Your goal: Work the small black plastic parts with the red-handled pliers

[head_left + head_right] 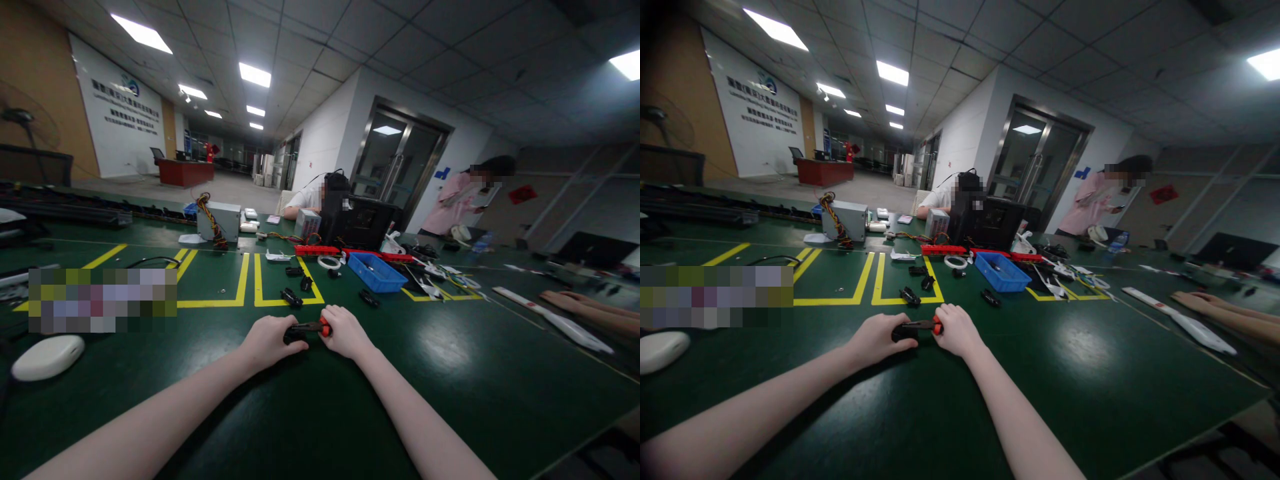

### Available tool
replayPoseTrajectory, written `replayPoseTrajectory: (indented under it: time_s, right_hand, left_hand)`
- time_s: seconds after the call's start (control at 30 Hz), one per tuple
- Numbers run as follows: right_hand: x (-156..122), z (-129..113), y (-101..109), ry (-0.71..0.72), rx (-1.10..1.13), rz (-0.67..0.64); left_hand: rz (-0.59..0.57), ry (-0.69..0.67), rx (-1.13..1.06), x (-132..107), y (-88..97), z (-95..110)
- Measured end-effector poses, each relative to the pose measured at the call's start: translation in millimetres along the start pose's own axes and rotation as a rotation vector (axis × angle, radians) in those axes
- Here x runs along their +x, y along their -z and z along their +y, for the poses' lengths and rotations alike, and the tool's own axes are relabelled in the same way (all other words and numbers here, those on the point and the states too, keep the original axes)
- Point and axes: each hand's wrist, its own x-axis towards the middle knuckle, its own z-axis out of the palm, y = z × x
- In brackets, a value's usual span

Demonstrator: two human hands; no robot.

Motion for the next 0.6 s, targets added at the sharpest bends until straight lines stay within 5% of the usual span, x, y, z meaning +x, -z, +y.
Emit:
replayPoseTrajectory:
  time_s: [0.6]
  right_hand:
    - [-1.4, 0.7, -2.1, 0.006, -0.009, 0.044]
  left_hand:
    - [-0.047, -0.018, 0.038, 1.0, -2.4, -1.9]
